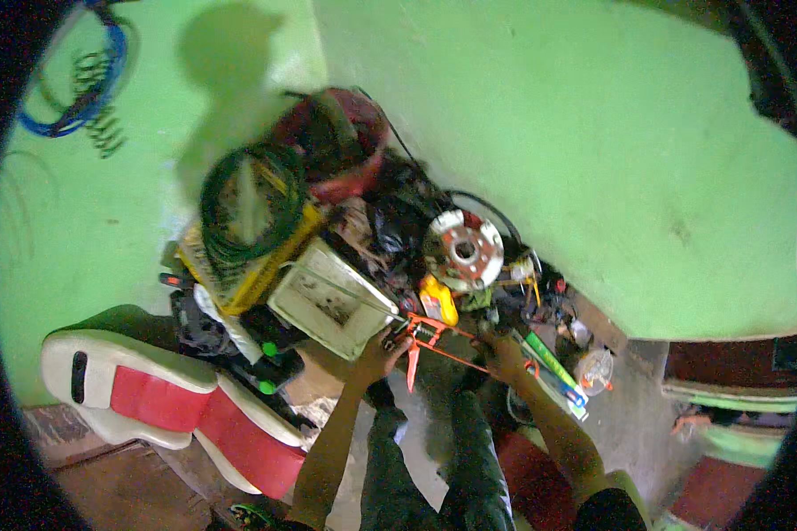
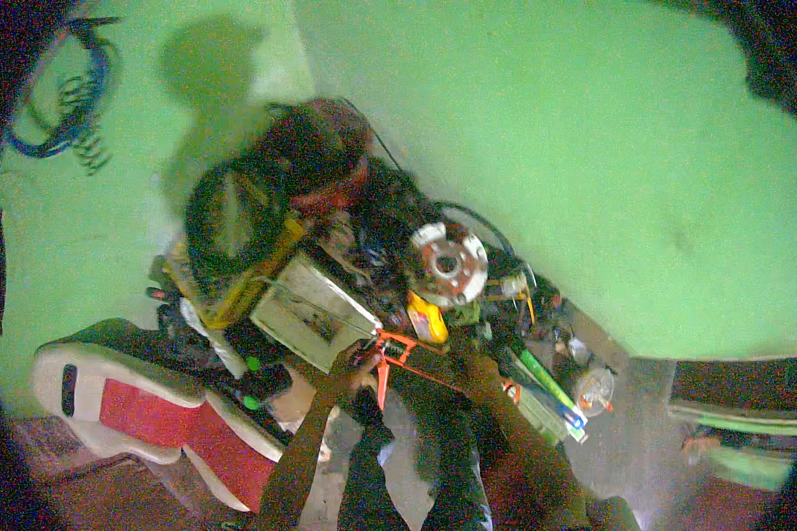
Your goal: The person organizes various mechanical parts and tools, placing a gray plastic panel onto a table, handling a bottle of fluid, and hanging a green hose onto a wall-mounted rack.
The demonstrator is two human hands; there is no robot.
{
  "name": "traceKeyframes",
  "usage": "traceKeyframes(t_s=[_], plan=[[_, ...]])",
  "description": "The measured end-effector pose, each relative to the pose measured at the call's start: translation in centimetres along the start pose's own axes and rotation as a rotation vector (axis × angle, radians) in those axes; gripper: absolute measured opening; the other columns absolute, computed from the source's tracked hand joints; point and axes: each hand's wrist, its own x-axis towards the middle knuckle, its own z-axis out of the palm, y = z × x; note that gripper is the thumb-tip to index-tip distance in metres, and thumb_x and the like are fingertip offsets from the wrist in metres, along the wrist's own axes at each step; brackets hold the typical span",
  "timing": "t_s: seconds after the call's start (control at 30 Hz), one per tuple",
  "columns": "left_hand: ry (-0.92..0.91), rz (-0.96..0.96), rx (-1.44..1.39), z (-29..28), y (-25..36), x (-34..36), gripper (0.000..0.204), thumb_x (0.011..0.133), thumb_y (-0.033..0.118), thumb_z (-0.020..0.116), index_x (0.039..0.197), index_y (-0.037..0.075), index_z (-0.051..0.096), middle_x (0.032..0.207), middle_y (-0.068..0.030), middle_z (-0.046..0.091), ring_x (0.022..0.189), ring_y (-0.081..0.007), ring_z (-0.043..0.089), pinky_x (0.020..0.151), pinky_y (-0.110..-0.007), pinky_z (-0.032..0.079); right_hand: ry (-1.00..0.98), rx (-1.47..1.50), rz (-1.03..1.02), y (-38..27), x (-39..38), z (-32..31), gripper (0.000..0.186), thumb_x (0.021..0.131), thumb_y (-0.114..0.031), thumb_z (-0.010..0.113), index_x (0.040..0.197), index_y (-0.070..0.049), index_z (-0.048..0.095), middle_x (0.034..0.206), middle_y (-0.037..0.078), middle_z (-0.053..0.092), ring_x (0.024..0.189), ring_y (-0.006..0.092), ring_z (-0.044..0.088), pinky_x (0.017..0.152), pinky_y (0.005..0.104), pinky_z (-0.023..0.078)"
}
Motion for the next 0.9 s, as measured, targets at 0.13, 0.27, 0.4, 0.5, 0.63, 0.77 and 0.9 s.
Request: traceKeyframes(t_s=[0.13, 0.27, 0.4, 0.5, 0.63, 0.77, 0.9], plan=[[0.131, 0.140, 0.309, -2.9, 10.3, -6.2, 0.058, 0.077, 0.040, 0.070, 0.117, 0.003, 0.049, 0.099, -0.0160, 0.065, 0.092, -0.0329, 0.063, 0.079, -0.037, 0.049, 0.155, 0.287, -0.050, -8.2, -0.9, -2.3, 0.026, 0.086, -0.009, 0.054, 0.110, -0.005, 0.062, 0.076, 0.017, 0.065, 0.064, 0.0262, 0.063, 0.058, 0.0366, 0.047], [0.497, 0.417, 0.801, -5.0, 17.2, -11.0, 0.061, 0.070, 0.037, 0.075, 0.114, 0.003, 0.048, 0.086, -0.0154, 0.064, 0.081, -0.0354, 0.063, 0.073, -0.043, 0.050, 0.127, 0.451, -0.094, -15.8, -0.3, -5.8, 0.027, 0.086, -0.009, 0.054, 0.112, -0.003, 0.061, 0.084, 0.018, 0.066, 0.069, 0.0258, 0.064, 0.063, 0.0364, 0.049], [0.602, 0.386, 0.729, -8.9, 20.5, -14.7, 0.058, 0.071, 0.030, 0.072, 0.116, 0.003, 0.046, 0.085, -0.0168, 0.063, 0.073, -0.0353, 0.063, 0.063, -0.043, 0.051, 0.108, 0.180, -0.340, -23.4, 0.9, -11.3, 0.029, 0.084, -0.008, 0.058, 0.112, -0.001, 0.059, 0.090, 0.017, 0.067, 0.078, 0.0304, 0.065, 0.070, 0.0379, 0.050], [0.695, 0.366, 0.706, -10.2, 23.8, -19.4, 0.058, 0.071, 0.030, 0.072, 0.115, 0.004, 0.045, 0.084, -0.0171, 0.063, 0.071, -0.0348, 0.064, 0.064, -0.044, 0.051, 0.066, -0.165, -0.483, -27.6, -0.2, -16.6, 0.046, 0.083, -0.018, 0.062, 0.124, -0.003, 0.047, 0.110, 0.020, 0.060, 0.095, 0.0347, 0.061, 0.081, 0.0425, 0.049], [0.933, 0.500, 0.646, -11.6, 25.2, -24.1, 0.052, 0.072, 0.027, 0.073, 0.111, 0.001, 0.049, 0.081, -0.0179, 0.063, 0.068, -0.0340, 0.064, 0.063, -0.043, 0.050, 0.249, -0.494, -0.592, -31.8, -3.1, -21.0, 0.069, 0.077, -0.039, 0.066, 0.131, -0.005, 0.041, 0.115, 0.022, 0.054, 0.107, 0.0386, 0.051, 0.090, 0.0488, 0.041], [1.096, 0.570, 0.694, -9.8, 28.4, -31.8, 0.048, 0.073, 0.026, 0.072, 0.107, -0.001, 0.051, 0.082, -0.0183, 0.064, 0.069, -0.0334, 0.064, 0.062, -0.042, 0.050, 0.342, -0.719, -0.677, -35.2, -8.6, -23.0, 0.077, 0.074, -0.043, 0.067, 0.135, -0.006, 0.036, 0.118, 0.021, 0.050, 0.110, 0.0365, 0.049, 0.092, 0.0474, 0.040], [1.124, 0.560, 0.525, -6.7, 28.4, -36.5, 0.051, 0.075, 0.033, 0.070, 0.108, -0.001, 0.051, 0.088, -0.0212, 0.063, 0.078, -0.0382, 0.062, 0.067, -0.044, 0.049, 0.242, -0.459, -0.646, -34.1, -10.2, -23.0, 0.078, 0.068, -0.041, 0.073, 0.132, -0.008, 0.041, 0.115, 0.019, 0.054, 0.101, 0.0367, 0.056, 0.087, 0.0469, 0.045]])
